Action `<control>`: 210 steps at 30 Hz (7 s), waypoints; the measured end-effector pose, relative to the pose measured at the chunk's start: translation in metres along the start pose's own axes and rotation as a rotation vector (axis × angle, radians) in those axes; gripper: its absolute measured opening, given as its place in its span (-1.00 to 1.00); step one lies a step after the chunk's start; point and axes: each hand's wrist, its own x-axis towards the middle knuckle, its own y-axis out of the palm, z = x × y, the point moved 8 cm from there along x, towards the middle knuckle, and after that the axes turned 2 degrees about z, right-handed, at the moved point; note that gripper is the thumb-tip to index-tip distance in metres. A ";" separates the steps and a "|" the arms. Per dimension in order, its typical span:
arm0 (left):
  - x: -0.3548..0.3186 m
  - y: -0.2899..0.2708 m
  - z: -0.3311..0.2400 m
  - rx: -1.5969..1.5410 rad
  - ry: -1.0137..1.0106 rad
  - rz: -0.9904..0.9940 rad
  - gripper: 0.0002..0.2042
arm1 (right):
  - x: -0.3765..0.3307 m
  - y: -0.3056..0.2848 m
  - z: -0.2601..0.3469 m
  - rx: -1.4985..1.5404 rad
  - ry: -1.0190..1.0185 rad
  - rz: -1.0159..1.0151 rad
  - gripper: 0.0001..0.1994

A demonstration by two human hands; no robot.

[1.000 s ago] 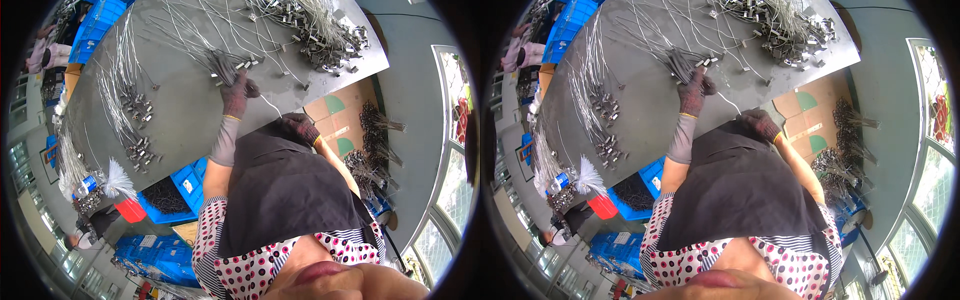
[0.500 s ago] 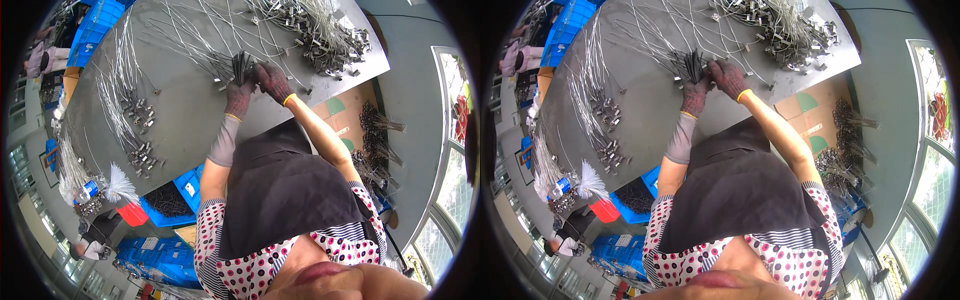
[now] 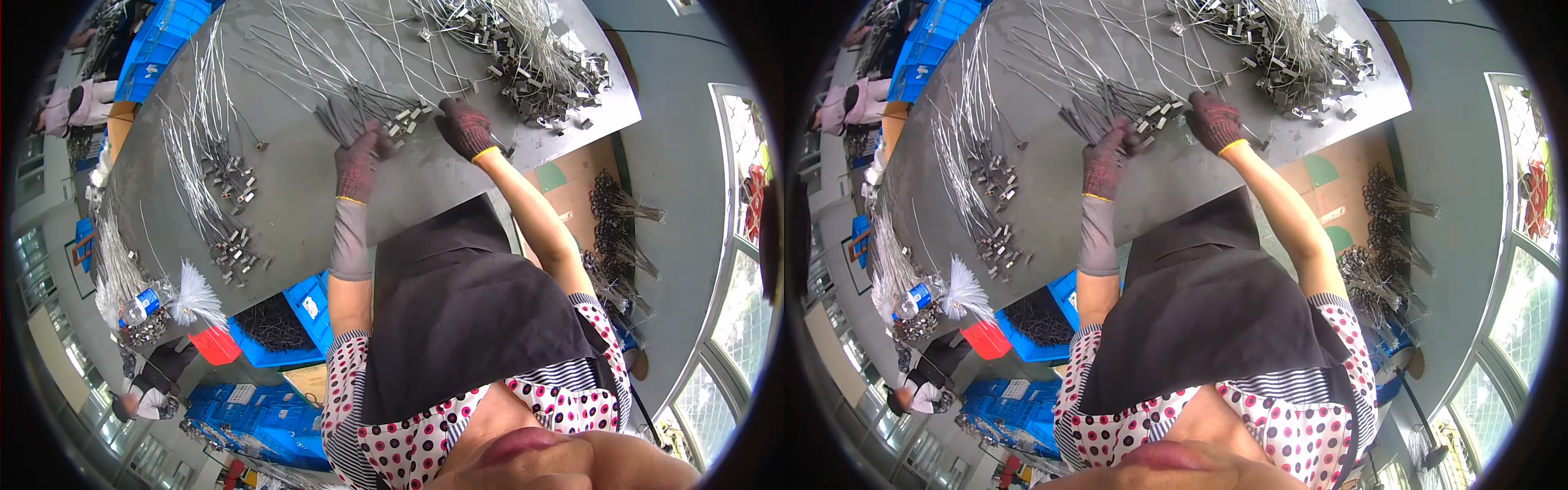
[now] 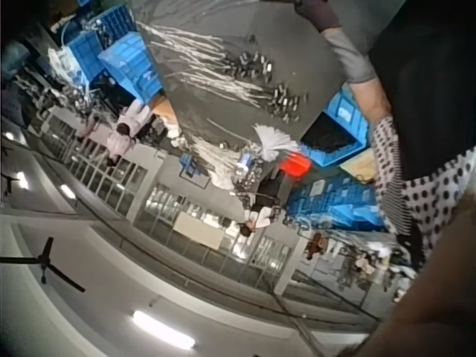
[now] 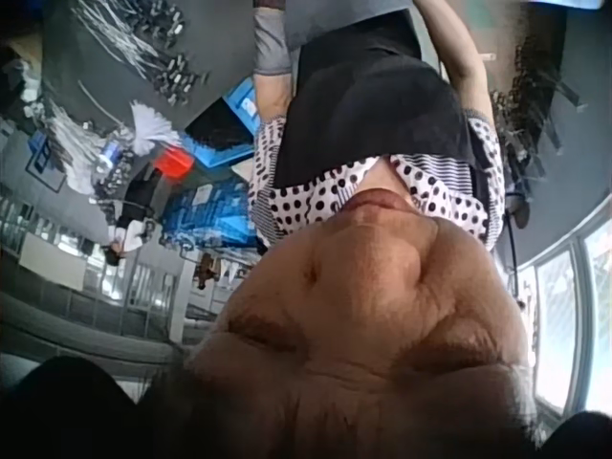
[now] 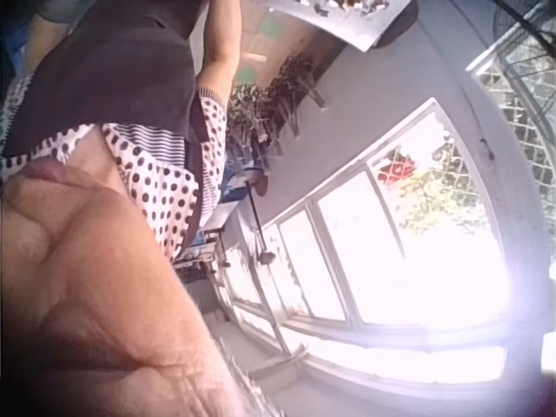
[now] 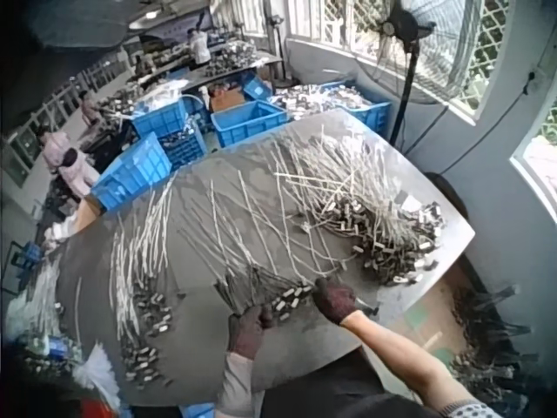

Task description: Sorting and arranging bundles of long wires on a workbench.

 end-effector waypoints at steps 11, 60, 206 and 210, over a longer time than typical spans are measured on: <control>0.021 0.102 0.116 -0.162 -0.397 0.223 -0.76 | -0.156 0.013 -0.075 0.995 0.150 0.183 -0.71; 0.000 0.062 0.056 0.140 0.035 0.045 -0.87 | -0.015 0.021 0.041 0.368 -0.395 -0.144 -0.51; 0.017 0.122 0.124 -0.318 -0.179 0.123 -0.75 | -0.493 0.103 -0.246 0.914 1.010 0.025 -0.72; 0.014 0.122 0.128 -0.290 -0.179 0.136 -0.75 | -0.441 0.085 -0.237 0.970 0.900 -0.032 -0.70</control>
